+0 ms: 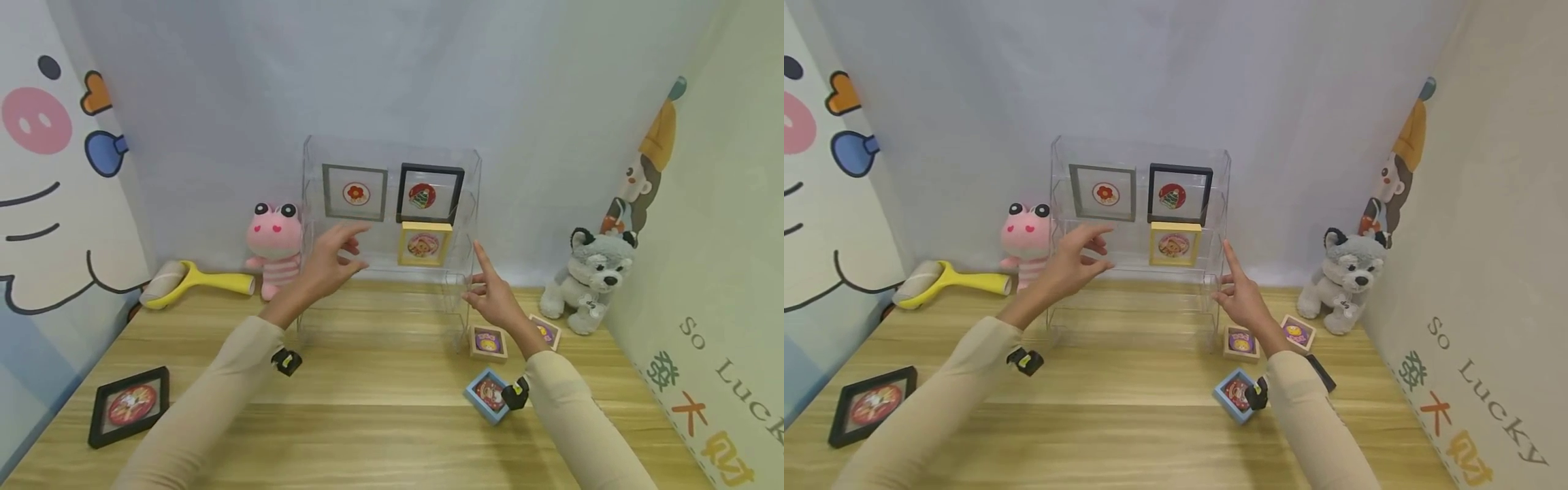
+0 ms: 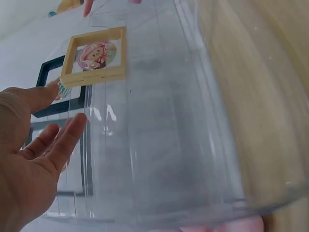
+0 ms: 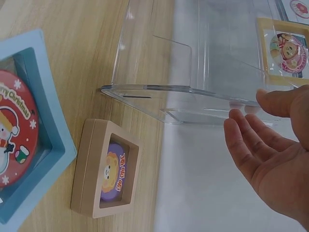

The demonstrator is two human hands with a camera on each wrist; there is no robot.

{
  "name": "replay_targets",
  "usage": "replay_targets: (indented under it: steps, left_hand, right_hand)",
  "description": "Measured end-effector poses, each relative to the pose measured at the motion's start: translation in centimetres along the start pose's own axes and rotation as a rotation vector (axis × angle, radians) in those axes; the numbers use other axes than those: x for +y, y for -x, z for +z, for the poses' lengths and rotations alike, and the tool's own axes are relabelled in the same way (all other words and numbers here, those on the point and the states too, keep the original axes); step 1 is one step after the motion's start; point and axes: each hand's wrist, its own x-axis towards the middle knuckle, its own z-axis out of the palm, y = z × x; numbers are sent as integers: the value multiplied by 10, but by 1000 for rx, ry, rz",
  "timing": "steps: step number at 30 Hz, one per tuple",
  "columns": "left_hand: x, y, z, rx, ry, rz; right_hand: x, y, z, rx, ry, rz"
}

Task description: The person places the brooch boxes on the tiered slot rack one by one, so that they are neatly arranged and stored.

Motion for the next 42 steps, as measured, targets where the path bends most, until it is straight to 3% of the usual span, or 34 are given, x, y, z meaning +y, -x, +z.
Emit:
replay_targets:
  steps: [5, 15, 25, 32, 42]
  left_hand:
    - [-8, 34, -20, -30, 1, -64]
    - [-35, 100, -59, 26, -61, -101]
    - [-60, 161, -108, -55, -176, -301]
    - [-76, 191, -138, -132, -211, -390]
    - [-95, 221, -161, -209, -296, -495]
  right_hand:
    - [-1, 1, 0, -4, -5, 12]
    - [0, 2, 0, -6, -6, 11]
    - [-2, 2, 1, -13, 10, 4]
    - [-3, 3, -1, -11, 17, -4]
    - [-3, 3, 1, -19, 14, -7]
